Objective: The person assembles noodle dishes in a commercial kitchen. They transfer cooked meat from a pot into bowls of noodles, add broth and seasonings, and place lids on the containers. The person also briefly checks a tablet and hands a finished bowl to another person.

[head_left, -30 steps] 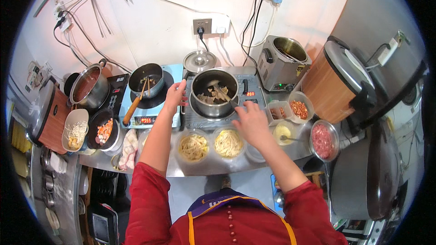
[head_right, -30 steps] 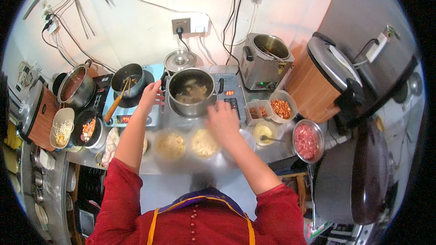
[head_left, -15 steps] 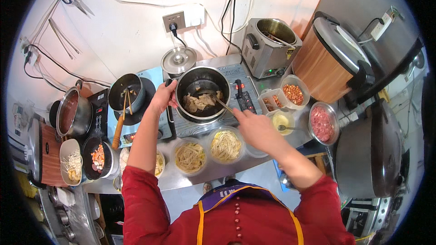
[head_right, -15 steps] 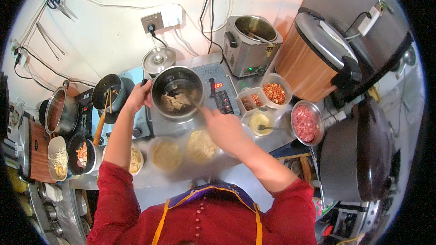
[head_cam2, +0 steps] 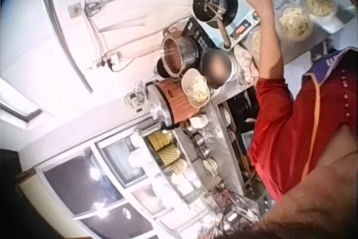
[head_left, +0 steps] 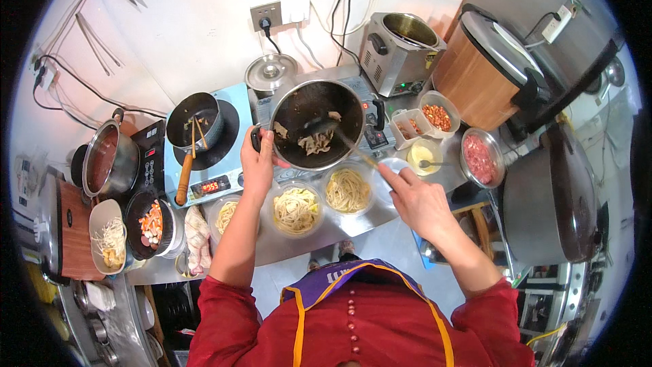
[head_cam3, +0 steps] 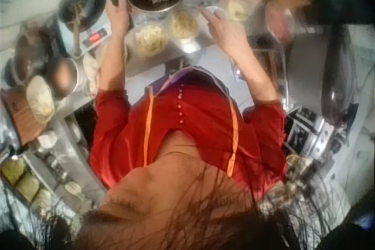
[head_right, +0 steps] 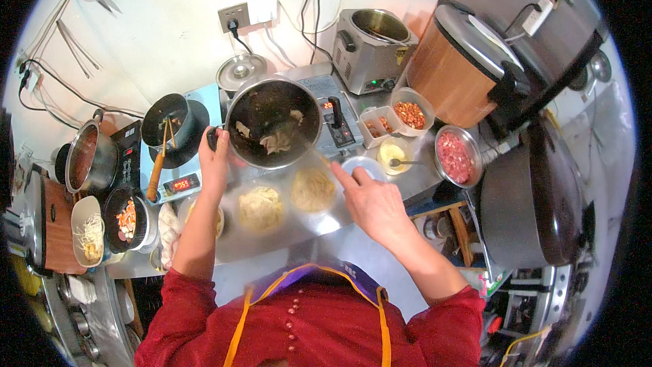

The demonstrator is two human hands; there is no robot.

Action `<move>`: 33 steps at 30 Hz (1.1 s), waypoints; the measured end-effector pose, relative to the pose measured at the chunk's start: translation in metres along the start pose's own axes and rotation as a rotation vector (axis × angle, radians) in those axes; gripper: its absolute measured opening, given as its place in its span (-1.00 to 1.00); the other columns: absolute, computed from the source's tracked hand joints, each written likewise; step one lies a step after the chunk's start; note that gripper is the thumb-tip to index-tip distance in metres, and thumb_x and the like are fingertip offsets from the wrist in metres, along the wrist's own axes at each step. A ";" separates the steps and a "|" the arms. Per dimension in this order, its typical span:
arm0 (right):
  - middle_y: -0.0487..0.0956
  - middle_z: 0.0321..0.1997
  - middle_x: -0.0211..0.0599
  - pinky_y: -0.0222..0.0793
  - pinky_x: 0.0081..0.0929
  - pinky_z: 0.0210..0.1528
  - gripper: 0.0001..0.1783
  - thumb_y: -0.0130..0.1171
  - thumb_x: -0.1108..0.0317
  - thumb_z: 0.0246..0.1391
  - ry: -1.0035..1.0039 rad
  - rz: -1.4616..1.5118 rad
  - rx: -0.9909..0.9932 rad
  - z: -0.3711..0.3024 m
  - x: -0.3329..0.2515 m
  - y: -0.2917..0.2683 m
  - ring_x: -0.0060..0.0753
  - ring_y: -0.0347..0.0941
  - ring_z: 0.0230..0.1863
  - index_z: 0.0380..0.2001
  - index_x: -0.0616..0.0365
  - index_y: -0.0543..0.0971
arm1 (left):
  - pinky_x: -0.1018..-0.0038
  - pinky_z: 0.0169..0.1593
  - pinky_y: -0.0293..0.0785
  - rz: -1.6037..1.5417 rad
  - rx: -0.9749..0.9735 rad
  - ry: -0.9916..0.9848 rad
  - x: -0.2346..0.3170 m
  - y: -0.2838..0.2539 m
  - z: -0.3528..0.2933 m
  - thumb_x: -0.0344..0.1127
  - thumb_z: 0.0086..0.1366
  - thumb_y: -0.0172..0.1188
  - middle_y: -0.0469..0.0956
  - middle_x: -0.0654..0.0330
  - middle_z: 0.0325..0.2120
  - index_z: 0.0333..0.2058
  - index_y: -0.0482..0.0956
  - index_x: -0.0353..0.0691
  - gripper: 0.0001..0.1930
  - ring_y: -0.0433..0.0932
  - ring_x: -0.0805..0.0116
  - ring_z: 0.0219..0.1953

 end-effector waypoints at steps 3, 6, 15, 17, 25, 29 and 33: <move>0.39 -0.41 -0.20 0.43 -0.28 -0.59 -0.35 0.06 0.48 -0.03 0.103 -0.079 0.065 -0.010 -0.001 0.001 -0.11 0.48 -0.58 0.21 0.00 0.29 | 0.58 -0.67 0.42 0.136 -0.029 0.113 0.007 0.012 -0.020 -0.24 0.38 0.03 0.32 0.26 -0.56 -0.31 0.31 -0.30 -0.77 0.44 0.49 -0.69; 0.42 -0.32 -0.11 0.45 -0.19 -0.55 -0.35 0.04 0.46 0.01 0.245 -0.065 -0.049 -0.026 -0.010 0.021 0.02 0.48 -0.56 0.24 0.03 0.25 | 0.59 -0.67 0.41 0.096 -0.037 0.075 0.003 0.021 -0.029 -0.25 0.40 0.01 0.33 0.26 -0.53 -0.29 0.30 -0.31 -0.78 0.46 0.48 -0.68; 0.42 -0.22 -0.12 0.43 -0.17 -0.48 -0.32 0.10 0.46 -0.01 0.351 0.045 0.095 -0.020 -0.030 0.033 -0.02 0.48 -0.49 0.24 0.07 0.24 | 0.52 -0.58 0.59 -0.300 -0.049 -0.131 -0.025 0.043 -0.040 -0.25 0.39 -0.01 0.52 0.15 -0.37 -0.19 0.31 -0.27 -0.80 0.59 0.39 -0.45; 0.41 -0.22 -0.13 0.43 -0.18 -0.50 -0.30 0.10 0.48 -0.05 0.278 -0.022 0.092 -0.014 -0.040 0.032 -0.06 0.48 -0.53 0.24 0.07 0.24 | 0.52 -0.57 0.59 -0.349 -0.069 -0.129 -0.027 0.049 -0.043 -0.24 0.39 -0.01 0.53 0.15 -0.37 -0.19 0.30 -0.27 -0.80 0.59 0.40 -0.46; 0.48 -0.23 -0.03 0.46 -0.10 -0.33 -0.36 0.13 0.40 -0.01 0.209 0.393 0.010 -0.055 -0.012 -0.006 0.13 0.50 -0.33 0.20 0.10 0.28 | 0.54 -0.59 0.55 -0.184 -0.122 -0.031 -0.023 0.037 -0.033 -0.22 0.39 0.01 0.37 0.28 -0.51 -0.31 0.28 -0.24 -0.79 0.47 0.49 -0.56; 0.49 -0.27 -0.05 0.43 -0.06 -0.31 -0.41 0.10 0.38 0.01 0.182 0.392 0.037 -0.037 -0.015 0.010 0.17 0.47 -0.33 0.18 0.07 0.32 | 0.59 -0.62 0.48 -0.109 -0.147 -0.003 -0.017 0.042 -0.037 -0.22 0.40 0.02 0.35 0.28 -0.55 -0.35 0.28 -0.23 -0.78 0.46 0.46 -0.66; 0.48 -0.35 -0.12 0.45 -0.17 -0.47 -0.41 0.11 0.42 -0.03 0.183 -0.006 -0.130 -0.051 -0.011 0.008 -0.02 0.52 -0.48 0.16 0.02 0.37 | 0.62 -0.63 0.41 -0.031 -0.150 0.031 -0.013 0.041 -0.037 -0.20 0.40 0.01 0.36 0.26 -0.54 -0.35 0.28 -0.24 -0.76 0.49 0.45 -0.67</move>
Point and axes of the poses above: each hand's wrist, its own z-axis towards the middle knuckle, its own y-axis out of the palm, x = y × z, the point moved 6 cm from there along z, towards the middle knuckle
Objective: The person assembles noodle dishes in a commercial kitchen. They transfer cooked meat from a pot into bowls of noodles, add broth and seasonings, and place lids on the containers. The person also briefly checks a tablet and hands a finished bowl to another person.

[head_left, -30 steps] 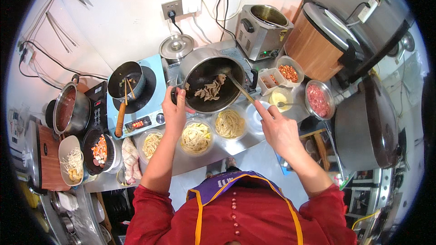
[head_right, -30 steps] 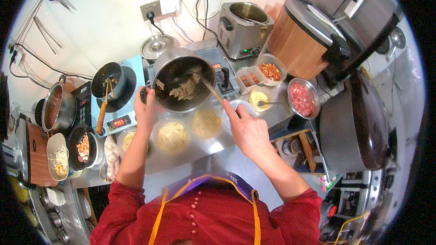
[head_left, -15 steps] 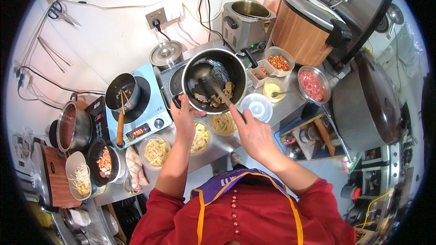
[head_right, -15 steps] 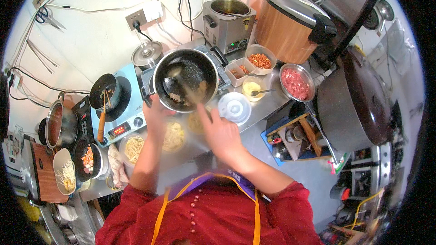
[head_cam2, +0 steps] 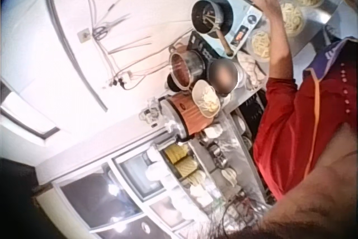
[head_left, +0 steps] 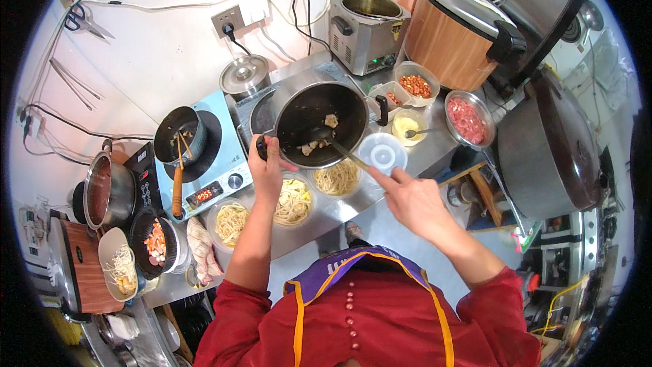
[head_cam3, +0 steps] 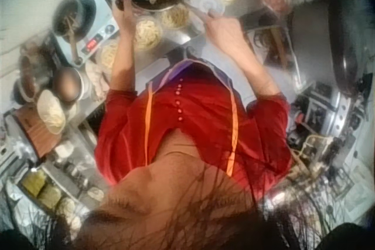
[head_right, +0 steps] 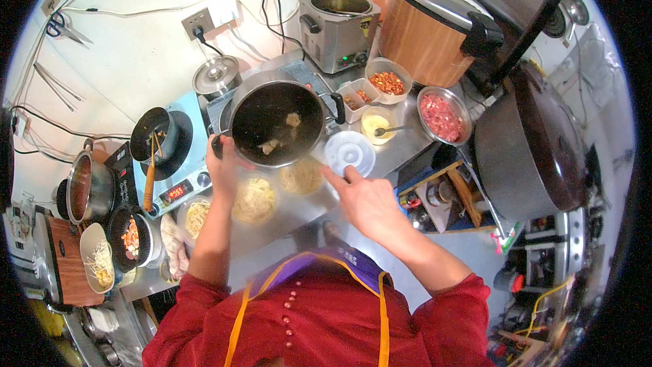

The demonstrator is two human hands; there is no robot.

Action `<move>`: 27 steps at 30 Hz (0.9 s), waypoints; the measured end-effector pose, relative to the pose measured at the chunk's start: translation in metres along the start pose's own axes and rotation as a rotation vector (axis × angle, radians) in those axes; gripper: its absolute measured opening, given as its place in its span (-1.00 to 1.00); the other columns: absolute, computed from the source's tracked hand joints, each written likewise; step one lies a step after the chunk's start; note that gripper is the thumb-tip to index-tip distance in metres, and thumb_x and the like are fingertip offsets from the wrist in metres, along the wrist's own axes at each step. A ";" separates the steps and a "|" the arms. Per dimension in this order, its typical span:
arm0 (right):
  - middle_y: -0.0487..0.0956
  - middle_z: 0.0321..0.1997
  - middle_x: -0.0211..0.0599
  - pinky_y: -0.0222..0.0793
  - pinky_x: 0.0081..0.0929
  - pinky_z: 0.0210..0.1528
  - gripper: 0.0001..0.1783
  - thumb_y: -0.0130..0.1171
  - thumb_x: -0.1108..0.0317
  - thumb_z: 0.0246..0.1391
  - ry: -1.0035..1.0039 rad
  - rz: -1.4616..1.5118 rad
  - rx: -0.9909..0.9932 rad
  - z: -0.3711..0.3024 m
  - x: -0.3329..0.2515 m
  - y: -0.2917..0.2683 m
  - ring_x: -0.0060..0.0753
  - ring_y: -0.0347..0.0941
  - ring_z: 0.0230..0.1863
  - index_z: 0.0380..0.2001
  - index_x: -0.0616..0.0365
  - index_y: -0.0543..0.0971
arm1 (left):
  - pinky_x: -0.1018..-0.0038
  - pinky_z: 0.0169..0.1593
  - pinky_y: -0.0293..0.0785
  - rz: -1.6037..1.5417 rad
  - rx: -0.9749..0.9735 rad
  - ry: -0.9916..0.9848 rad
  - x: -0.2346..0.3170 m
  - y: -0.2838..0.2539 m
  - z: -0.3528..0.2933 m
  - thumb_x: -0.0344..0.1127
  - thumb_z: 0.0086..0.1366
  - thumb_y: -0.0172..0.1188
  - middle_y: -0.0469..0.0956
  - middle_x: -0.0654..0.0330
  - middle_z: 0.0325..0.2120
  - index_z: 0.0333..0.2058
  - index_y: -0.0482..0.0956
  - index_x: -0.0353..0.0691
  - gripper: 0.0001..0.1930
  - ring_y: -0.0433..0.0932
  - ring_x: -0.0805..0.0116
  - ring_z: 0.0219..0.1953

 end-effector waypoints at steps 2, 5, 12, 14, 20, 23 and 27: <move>0.47 -0.38 -0.14 0.45 -0.20 -0.52 -0.40 0.12 0.43 -0.04 -0.018 0.030 0.092 -0.012 0.007 -0.013 -0.05 0.51 -0.52 0.16 0.04 0.37 | 0.63 -0.63 0.39 0.040 0.012 0.024 0.000 -0.001 -0.002 -0.21 0.40 0.01 0.36 0.25 -0.53 -0.34 0.29 -0.26 -0.76 0.50 0.44 -0.67; 0.47 -0.39 -0.15 0.45 -0.19 -0.53 -0.38 0.14 0.44 -0.06 0.042 0.021 0.182 -0.017 0.013 -0.011 -0.04 0.51 -0.55 0.16 0.07 0.35 | 0.62 -0.62 0.37 0.046 0.035 0.043 -0.005 0.000 -0.008 -0.24 0.40 0.02 0.38 0.23 -0.50 -0.32 0.30 -0.28 -0.78 0.51 0.44 -0.66; 0.48 -0.34 -0.16 0.44 -0.16 -0.47 -0.38 0.16 0.41 -0.05 0.176 0.196 0.122 -0.019 -0.001 0.046 0.02 0.49 -0.49 0.16 0.01 0.37 | 0.58 -0.57 0.43 0.039 0.084 0.081 -0.031 0.014 -0.032 -0.34 0.39 0.00 0.37 0.22 -0.49 -0.32 0.31 -0.32 -0.84 0.51 0.45 -0.64; 0.48 -0.35 -0.16 0.44 -0.15 -0.47 -0.38 0.16 0.41 -0.05 0.156 0.176 0.107 -0.023 -0.005 0.050 0.01 0.49 -0.49 0.17 -0.02 0.37 | 0.57 -0.57 0.44 -0.011 0.084 0.093 -0.041 0.016 -0.036 -0.36 0.38 0.01 0.37 0.22 -0.50 -0.32 0.31 -0.32 -0.85 0.51 0.45 -0.64; 0.46 -0.39 -0.21 0.44 -0.17 -0.48 -0.37 0.16 0.41 -0.06 0.170 0.157 0.100 -0.035 -0.004 0.045 -0.05 0.48 -0.50 0.17 -0.05 0.37 | 0.53 -0.57 0.45 0.241 0.079 0.346 -0.056 0.013 -0.039 -0.38 0.35 0.06 0.38 0.13 -0.50 -0.37 0.31 -0.34 -0.83 0.52 0.33 -0.66; 0.45 -0.39 -0.22 0.43 -0.21 -0.49 -0.37 0.16 0.42 -0.06 0.185 0.154 0.061 -0.047 -0.004 0.046 -0.07 0.49 -0.47 0.17 -0.07 0.37 | 0.48 -0.59 0.44 0.276 0.068 0.363 -0.065 0.007 -0.039 -0.41 0.31 0.11 0.37 0.10 -0.51 -0.39 0.32 -0.34 -0.83 0.53 0.26 -0.65; 0.45 -0.39 -0.22 0.41 -0.24 -0.49 -0.36 0.17 0.42 -0.08 0.186 0.189 0.050 -0.065 -0.002 0.038 -0.09 0.49 -0.45 0.17 -0.07 0.37 | 0.45 -0.58 0.48 0.372 0.046 0.424 -0.071 0.004 -0.039 -0.47 0.24 0.16 0.35 0.11 -0.54 -0.40 0.32 -0.34 -0.83 0.51 0.25 -0.60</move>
Point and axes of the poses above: each hand's wrist, its own z-axis towards the middle knuckle, its own y-axis out of the palm, x = y × z, the point moved 6 cm from there along z, towards the middle knuckle
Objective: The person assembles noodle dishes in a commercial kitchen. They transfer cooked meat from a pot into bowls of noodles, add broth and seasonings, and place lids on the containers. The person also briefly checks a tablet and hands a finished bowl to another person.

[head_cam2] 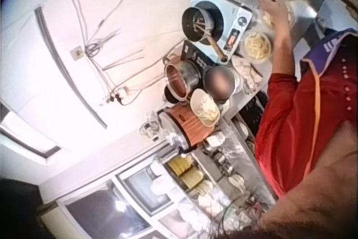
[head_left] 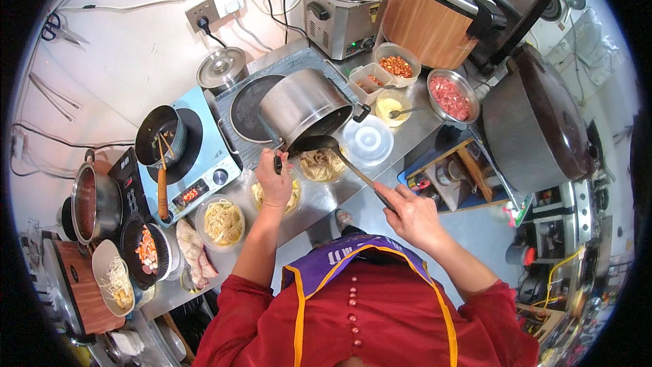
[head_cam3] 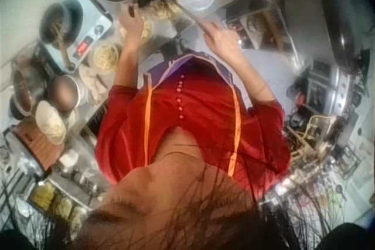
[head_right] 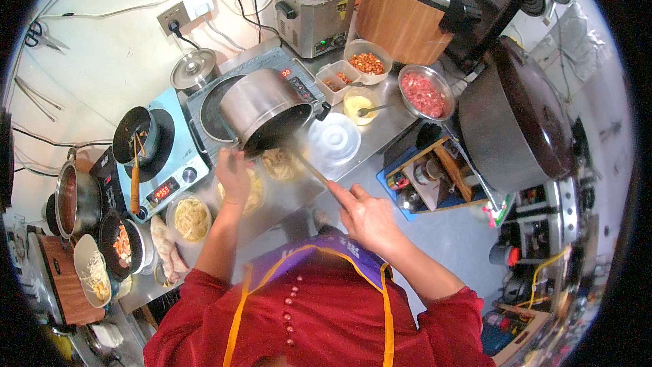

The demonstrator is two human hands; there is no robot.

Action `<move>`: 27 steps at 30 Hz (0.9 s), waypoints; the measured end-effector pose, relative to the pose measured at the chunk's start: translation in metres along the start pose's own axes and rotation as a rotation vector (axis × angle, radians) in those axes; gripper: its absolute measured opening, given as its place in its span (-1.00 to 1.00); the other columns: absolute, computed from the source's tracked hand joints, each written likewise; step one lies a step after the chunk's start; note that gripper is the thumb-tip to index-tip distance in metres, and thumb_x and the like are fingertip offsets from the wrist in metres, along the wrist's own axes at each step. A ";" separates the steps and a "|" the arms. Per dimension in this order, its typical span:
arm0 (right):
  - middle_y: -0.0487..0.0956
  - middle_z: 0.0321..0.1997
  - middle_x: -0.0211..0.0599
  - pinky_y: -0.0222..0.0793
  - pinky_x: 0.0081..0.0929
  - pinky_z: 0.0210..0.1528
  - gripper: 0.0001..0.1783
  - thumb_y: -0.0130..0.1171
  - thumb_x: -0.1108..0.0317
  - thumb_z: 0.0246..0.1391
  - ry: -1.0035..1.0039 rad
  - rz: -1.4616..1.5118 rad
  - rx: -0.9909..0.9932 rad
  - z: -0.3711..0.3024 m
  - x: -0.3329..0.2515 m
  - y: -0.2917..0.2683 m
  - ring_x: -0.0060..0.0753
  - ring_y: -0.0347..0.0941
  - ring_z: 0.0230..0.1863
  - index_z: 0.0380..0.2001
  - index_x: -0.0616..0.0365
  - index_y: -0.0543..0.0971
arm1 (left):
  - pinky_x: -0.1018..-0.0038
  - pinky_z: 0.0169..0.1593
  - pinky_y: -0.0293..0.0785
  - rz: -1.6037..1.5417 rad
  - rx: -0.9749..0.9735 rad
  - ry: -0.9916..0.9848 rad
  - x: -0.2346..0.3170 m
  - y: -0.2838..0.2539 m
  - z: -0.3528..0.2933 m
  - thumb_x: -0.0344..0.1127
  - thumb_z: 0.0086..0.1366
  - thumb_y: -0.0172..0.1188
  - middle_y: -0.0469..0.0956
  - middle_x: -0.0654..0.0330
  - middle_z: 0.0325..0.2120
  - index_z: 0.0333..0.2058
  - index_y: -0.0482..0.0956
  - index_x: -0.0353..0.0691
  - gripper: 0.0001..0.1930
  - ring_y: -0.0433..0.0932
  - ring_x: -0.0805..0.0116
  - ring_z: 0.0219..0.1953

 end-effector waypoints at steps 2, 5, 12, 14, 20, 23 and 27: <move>0.45 -0.39 -0.22 0.42 -0.23 -0.48 -0.36 0.17 0.43 -0.08 0.017 -0.004 0.002 0.004 0.002 -0.003 -0.09 0.48 -0.44 0.17 -0.06 0.38 | 0.44 -0.57 0.51 0.011 -0.027 0.033 0.001 0.001 0.001 -0.49 0.23 0.17 0.33 0.11 -0.55 -0.40 0.31 -0.34 -0.83 0.50 0.26 -0.57; 0.45 -0.39 -0.21 0.42 -0.21 -0.47 -0.37 0.18 0.43 -0.09 -0.043 0.038 0.123 0.031 -0.002 -0.002 -0.06 0.47 -0.45 0.15 -0.05 0.39 | 0.45 -0.57 0.52 -0.054 -0.046 -0.046 -0.001 0.005 0.000 -0.51 0.22 0.16 0.33 0.10 -0.54 -0.40 0.32 -0.34 -0.84 0.48 0.25 -0.57; 0.45 -0.38 -0.26 0.42 -0.23 -0.49 -0.39 0.17 0.43 -0.08 -0.062 -0.039 0.064 0.037 0.003 0.009 -0.10 0.47 -0.48 0.14 -0.06 0.41 | 0.49 -0.56 0.42 -0.030 0.006 -0.069 -0.001 0.001 0.009 -0.43 0.29 0.12 0.39 0.09 -0.51 -0.39 0.33 -0.33 -0.85 0.52 0.29 -0.62; 0.46 -0.37 -0.25 0.43 -0.23 -0.45 -0.37 0.18 0.44 -0.09 -0.050 -0.023 -0.005 0.015 0.010 -0.004 -0.10 0.47 -0.44 0.15 -0.06 0.40 | 0.48 -0.55 0.40 0.054 -0.009 0.032 0.003 0.002 0.017 -0.37 0.33 0.09 0.40 0.10 -0.50 -0.38 0.33 -0.33 -0.83 0.53 0.32 -0.65; 0.49 -0.38 -0.24 0.42 -0.20 -0.43 -0.41 0.17 0.41 -0.07 0.010 0.121 -0.040 -0.007 0.019 -0.031 -0.04 0.48 -0.44 0.13 -0.07 0.43 | 0.54 -0.58 0.40 -0.145 0.152 -0.294 -0.017 -0.010 0.045 -0.25 0.40 0.01 0.41 0.16 -0.46 -0.35 0.31 -0.31 -0.76 0.53 0.38 -0.66; 0.48 -0.39 -0.24 0.43 -0.20 -0.43 -0.40 0.18 0.42 -0.08 0.010 0.093 -0.029 -0.002 0.018 -0.026 -0.06 0.48 -0.44 0.13 -0.09 0.43 | 0.54 -0.57 0.53 -0.420 0.212 -0.389 -0.030 -0.013 0.068 -0.23 0.41 -0.01 0.35 0.24 -0.48 -0.28 0.28 -0.29 -0.78 0.48 0.46 -0.60; 0.48 -0.40 -0.25 0.44 -0.21 -0.43 -0.39 0.18 0.42 -0.09 0.003 0.034 -0.133 -0.002 0.023 -0.021 -0.10 0.49 -0.45 0.13 -0.09 0.42 | 0.45 -0.52 0.62 -0.572 0.267 -0.519 -0.050 -0.015 0.090 -0.25 0.39 0.01 0.31 0.30 -0.52 -0.27 0.28 -0.24 -0.81 0.40 0.52 -0.59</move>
Point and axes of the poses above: each hand's wrist, its own z-axis towards the middle knuckle, its own y-axis out of the palm, x = y × z, the point moved 6 cm from there along z, towards the middle knuckle
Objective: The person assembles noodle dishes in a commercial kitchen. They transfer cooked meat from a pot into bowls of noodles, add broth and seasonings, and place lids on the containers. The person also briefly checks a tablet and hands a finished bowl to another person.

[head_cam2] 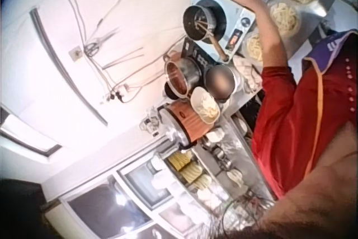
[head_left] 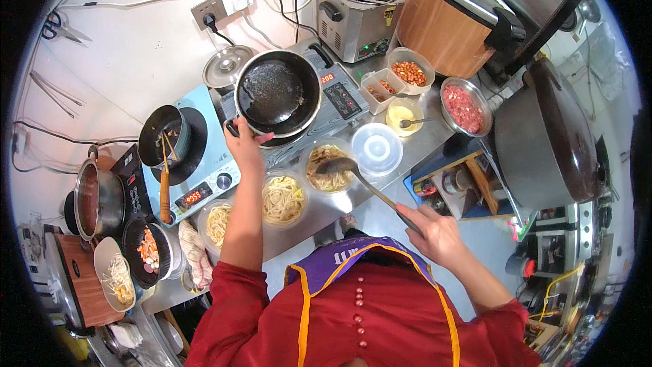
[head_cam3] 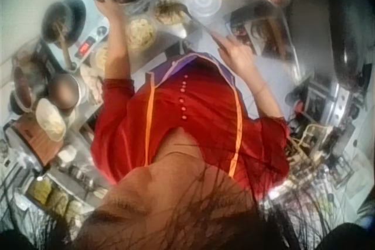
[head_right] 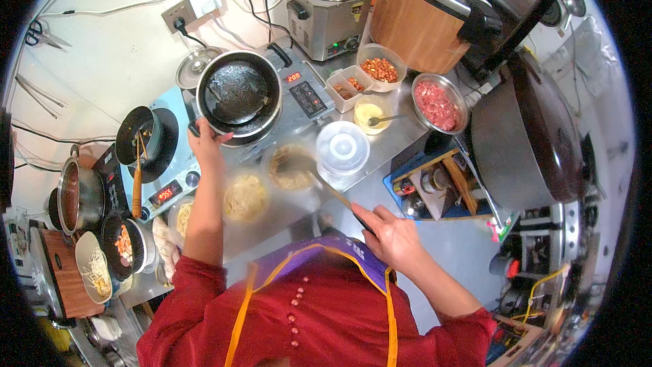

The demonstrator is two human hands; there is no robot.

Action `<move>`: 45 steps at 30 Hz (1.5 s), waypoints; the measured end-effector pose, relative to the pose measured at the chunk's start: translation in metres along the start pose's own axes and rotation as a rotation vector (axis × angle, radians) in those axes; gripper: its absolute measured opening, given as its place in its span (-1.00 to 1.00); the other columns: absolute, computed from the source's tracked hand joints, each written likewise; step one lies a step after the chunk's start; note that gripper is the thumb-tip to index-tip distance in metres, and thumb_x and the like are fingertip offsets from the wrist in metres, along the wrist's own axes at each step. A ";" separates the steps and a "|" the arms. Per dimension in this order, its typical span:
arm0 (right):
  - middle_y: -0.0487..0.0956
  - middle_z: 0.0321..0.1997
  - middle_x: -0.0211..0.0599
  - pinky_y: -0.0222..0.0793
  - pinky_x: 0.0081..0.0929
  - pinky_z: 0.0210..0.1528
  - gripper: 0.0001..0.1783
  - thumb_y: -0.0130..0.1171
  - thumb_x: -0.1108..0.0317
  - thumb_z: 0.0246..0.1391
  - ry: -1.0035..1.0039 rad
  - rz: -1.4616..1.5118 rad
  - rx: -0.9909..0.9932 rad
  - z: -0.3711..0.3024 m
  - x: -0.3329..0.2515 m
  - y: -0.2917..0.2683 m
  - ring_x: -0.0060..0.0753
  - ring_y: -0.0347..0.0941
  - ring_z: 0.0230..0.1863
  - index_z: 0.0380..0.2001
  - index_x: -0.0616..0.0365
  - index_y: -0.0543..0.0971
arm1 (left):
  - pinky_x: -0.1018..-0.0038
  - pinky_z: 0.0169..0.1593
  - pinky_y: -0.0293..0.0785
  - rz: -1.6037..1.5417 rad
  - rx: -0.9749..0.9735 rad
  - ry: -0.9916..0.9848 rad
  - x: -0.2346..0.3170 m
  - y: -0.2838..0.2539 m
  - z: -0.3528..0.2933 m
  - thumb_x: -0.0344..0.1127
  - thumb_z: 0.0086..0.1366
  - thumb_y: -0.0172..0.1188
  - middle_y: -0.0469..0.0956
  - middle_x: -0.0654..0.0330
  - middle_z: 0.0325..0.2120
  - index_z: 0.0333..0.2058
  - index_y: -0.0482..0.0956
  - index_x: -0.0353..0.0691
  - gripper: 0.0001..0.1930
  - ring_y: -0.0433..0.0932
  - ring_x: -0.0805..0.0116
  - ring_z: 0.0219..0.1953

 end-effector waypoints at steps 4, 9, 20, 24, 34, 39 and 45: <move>0.48 -0.41 -0.25 0.44 -0.23 -0.43 -0.39 0.18 0.45 -0.10 -0.014 0.065 -0.045 -0.010 0.007 -0.020 -0.11 0.49 -0.45 0.12 -0.07 0.44 | 0.35 -0.46 0.67 -0.054 0.026 -0.167 -0.010 -0.002 0.024 -0.28 0.36 0.04 0.23 0.36 -0.59 -0.34 0.27 -0.20 -0.83 0.33 0.53 -0.63; 0.51 -0.37 -0.19 0.43 -0.26 -0.41 -0.42 0.19 0.46 -0.07 0.010 0.173 -0.002 0.006 0.009 -0.034 -0.07 0.49 -0.43 0.12 0.00 0.44 | 0.35 -0.47 0.67 -0.055 0.092 -0.317 -0.015 -0.006 0.043 -0.27 0.35 0.05 0.23 0.33 -0.60 -0.34 0.27 -0.22 -0.81 0.34 0.49 -0.62; 0.49 -0.34 -0.18 0.44 -0.19 -0.43 -0.43 0.16 0.40 -0.05 -0.157 0.007 0.257 0.122 -0.014 -0.044 -0.02 0.50 -0.43 0.12 -0.02 0.41 | 0.54 -0.56 0.50 0.397 -0.179 0.091 0.031 0.025 -0.025 -0.37 0.38 -0.02 0.34 0.20 -0.46 -0.26 0.27 -0.33 -0.86 0.54 0.39 -0.62; 0.48 -0.34 -0.21 0.45 -0.18 -0.48 -0.42 0.14 0.39 -0.04 -0.126 -0.129 0.213 0.130 -0.016 -0.013 -0.04 0.50 -0.48 0.13 -0.03 0.39 | 0.58 -0.57 0.42 0.485 -0.207 0.155 0.034 0.030 -0.047 -0.45 0.37 -0.02 0.36 0.19 -0.51 -0.29 0.29 -0.34 -0.91 0.56 0.41 -0.61; 0.49 -0.35 -0.18 0.44 -0.22 -0.45 -0.41 0.18 0.42 -0.09 -0.125 -0.088 0.050 0.070 -0.023 -0.021 -0.04 0.49 -0.45 0.12 0.05 0.42 | 0.56 -0.52 0.41 0.620 -0.267 0.283 0.021 0.026 -0.079 -0.51 0.33 0.00 0.42 0.17 -0.47 -0.28 0.32 -0.34 -0.95 0.58 0.36 -0.61; 0.51 -0.36 -0.15 0.41 -0.18 -0.40 -0.44 0.18 0.43 -0.09 -0.103 0.074 0.020 0.026 -0.016 -0.045 0.02 0.49 -0.43 0.09 0.06 0.46 | 0.55 -0.54 0.39 0.583 -0.156 0.288 0.020 0.017 -0.054 -0.41 0.38 -0.02 0.37 0.17 -0.53 -0.30 0.31 -0.34 -0.89 0.59 0.36 -0.61; 0.52 -0.31 -0.10 0.40 -0.17 -0.34 -0.44 0.18 0.44 -0.07 -0.026 0.185 -0.073 0.014 -0.012 -0.030 0.05 0.48 -0.35 0.10 0.07 0.44 | 0.43 -0.49 0.63 0.073 0.012 0.052 0.010 -0.002 -0.013 -0.32 0.38 -0.01 0.27 0.28 -0.46 -0.26 0.25 -0.25 -0.85 0.38 0.49 -0.56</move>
Point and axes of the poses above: each hand's wrist, its own z-axis towards the middle knuckle, its own y-axis out of the palm, x = y × z, the point moved 6 cm from there along z, towards the middle knuckle
